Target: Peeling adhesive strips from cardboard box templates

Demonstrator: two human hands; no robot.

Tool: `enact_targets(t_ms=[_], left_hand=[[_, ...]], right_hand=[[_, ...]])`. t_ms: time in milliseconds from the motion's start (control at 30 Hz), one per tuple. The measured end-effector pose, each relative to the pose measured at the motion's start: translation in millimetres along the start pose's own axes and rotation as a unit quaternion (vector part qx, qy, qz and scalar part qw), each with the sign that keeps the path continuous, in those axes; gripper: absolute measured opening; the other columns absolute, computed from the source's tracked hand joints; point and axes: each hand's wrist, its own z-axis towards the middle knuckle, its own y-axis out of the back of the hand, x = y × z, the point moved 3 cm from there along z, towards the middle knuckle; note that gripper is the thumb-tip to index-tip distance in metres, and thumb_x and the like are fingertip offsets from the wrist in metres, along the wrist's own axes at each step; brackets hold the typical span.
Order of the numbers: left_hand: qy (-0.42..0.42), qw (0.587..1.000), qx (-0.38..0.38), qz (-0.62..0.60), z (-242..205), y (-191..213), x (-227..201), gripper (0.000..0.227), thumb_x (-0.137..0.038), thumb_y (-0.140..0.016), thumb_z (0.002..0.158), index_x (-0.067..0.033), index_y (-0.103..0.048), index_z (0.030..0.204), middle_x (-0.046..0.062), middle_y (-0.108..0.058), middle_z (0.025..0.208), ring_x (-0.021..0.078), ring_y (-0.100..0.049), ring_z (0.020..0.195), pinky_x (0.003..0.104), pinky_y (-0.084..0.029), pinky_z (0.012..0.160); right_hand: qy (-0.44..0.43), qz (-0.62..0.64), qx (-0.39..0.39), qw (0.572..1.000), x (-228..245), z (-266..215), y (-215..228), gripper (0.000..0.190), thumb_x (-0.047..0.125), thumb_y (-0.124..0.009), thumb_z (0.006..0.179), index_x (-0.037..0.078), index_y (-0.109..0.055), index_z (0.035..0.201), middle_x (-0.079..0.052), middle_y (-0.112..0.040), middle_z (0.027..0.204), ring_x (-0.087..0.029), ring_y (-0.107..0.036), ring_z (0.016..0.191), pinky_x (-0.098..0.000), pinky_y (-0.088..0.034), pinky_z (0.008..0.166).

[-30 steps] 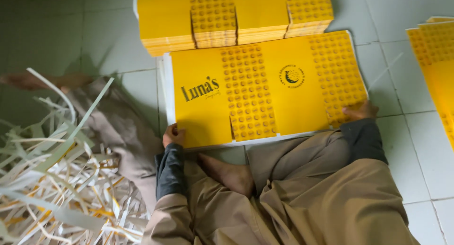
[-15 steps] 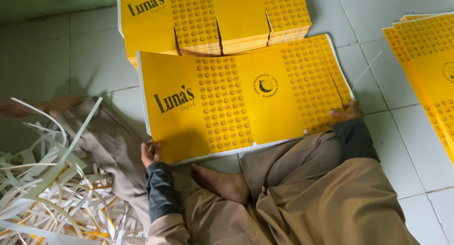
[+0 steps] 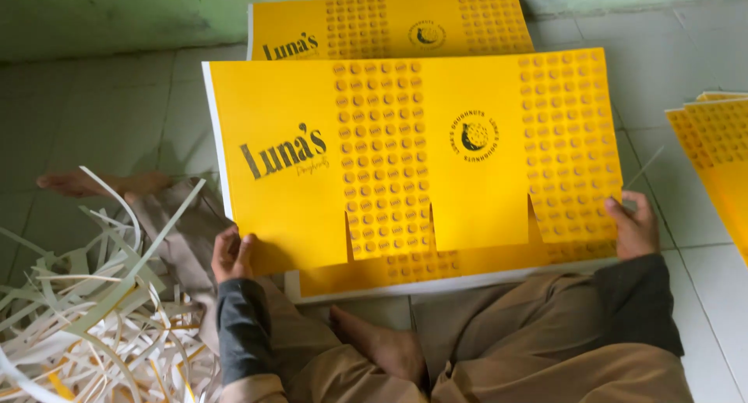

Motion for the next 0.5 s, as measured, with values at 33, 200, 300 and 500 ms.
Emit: enact_targets(t_ms=[33,200,300,500], left_hand=[[0.031,0.997,0.003,0.067,23,-2,7,0.033,-0.018,-0.079,0.091,-0.0085,-0.065,0.119,0.008,-0.072,0.108,0.013,-0.066,0.094,0.028,-0.056,0.084],[0.12,0.979,-0.011,0.162,128,-52,8,0.05,-0.032,-0.083,0.08,-0.0136,-0.069,0.125,0.012,-0.074,0.099,0.0138,-0.069,0.085,0.027,-0.059,0.076],[0.26,0.926,-0.135,-0.238,138,-91,-10,0.022,-0.009,-0.078,0.087,-0.006,-0.063,0.103,0.019,-0.07,0.111,0.0341,-0.071,0.098,0.055,-0.064,0.075],[0.265,0.954,-0.074,-0.118,172,-107,80,0.048,0.003,-0.061,0.092,0.0021,-0.047,0.137,0.026,-0.06,0.136,0.0414,-0.07,0.11,0.051,-0.065,0.096]], right_hand=[[-0.026,-0.023,-0.004,0.999,17,9,-13,0.041,0.025,-0.074,0.101,0.01,-0.053,0.134,-0.013,-0.067,0.122,-0.021,-0.066,0.105,-0.0396,-0.053,0.078],[-0.083,-0.08,0.024,0.993,136,29,-104,0.038,0.031,-0.06,0.108,0.015,-0.056,0.142,-0.009,-0.056,0.148,-0.018,-0.061,0.1,-0.0419,-0.035,0.055],[-0.07,0.013,0.023,0.997,96,94,-121,0.044,0.036,-0.062,0.105,0.015,-0.055,0.143,-0.015,-0.034,0.164,-0.046,-0.037,0.146,-0.0599,-0.041,0.116],[-0.029,0.091,0.075,0.993,50,131,-164,0.08,0.013,-0.073,0.099,-0.003,-0.024,0.16,-0.011,-0.065,0.122,-0.036,-0.069,0.118,-0.049,-0.058,0.109]])
